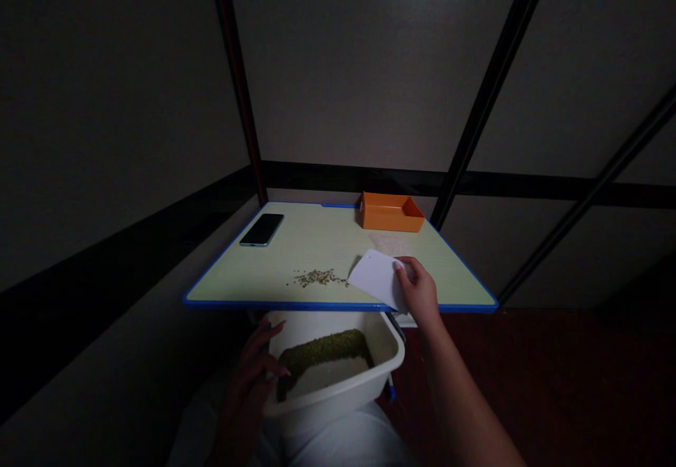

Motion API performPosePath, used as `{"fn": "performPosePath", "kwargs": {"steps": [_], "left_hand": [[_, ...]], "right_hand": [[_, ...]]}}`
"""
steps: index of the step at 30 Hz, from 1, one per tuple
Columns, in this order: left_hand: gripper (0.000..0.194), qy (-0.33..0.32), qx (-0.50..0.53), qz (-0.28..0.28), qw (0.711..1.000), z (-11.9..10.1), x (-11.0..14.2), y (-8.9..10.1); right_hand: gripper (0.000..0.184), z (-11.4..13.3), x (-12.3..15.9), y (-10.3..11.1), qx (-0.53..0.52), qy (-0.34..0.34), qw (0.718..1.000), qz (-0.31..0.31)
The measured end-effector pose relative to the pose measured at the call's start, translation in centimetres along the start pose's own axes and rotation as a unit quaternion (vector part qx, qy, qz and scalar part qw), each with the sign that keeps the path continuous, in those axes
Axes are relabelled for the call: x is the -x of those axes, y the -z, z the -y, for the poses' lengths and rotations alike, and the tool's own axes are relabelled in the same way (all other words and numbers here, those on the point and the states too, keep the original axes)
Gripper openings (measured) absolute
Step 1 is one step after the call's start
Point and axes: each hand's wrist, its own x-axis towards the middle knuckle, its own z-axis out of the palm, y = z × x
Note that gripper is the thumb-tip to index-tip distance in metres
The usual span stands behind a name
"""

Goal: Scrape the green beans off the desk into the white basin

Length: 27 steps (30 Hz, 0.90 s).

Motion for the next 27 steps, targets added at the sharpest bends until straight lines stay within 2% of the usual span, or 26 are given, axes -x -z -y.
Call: {"fn": "performPosePath", "kwargs": {"steps": [14,18,27], "left_hand": [[0.024,0.005,-0.010,-0.002,1.000,0.6,0.2,0.0],[0.022,0.005,-0.004,-0.002,1.000,0.3,0.1,0.0],[0.019,0.003,-0.009,0.001,1.000,0.4,0.2,-0.1]], "right_hand": [[0.032,0.3,-0.8,-0.4,0.046,0.009,0.999,0.005],[0.031,0.2,-1.3,-0.4,0.041,0.014,0.999,0.026],[0.035,-0.1,-1.1,-0.1,0.010,0.009,0.999,0.032]]}}
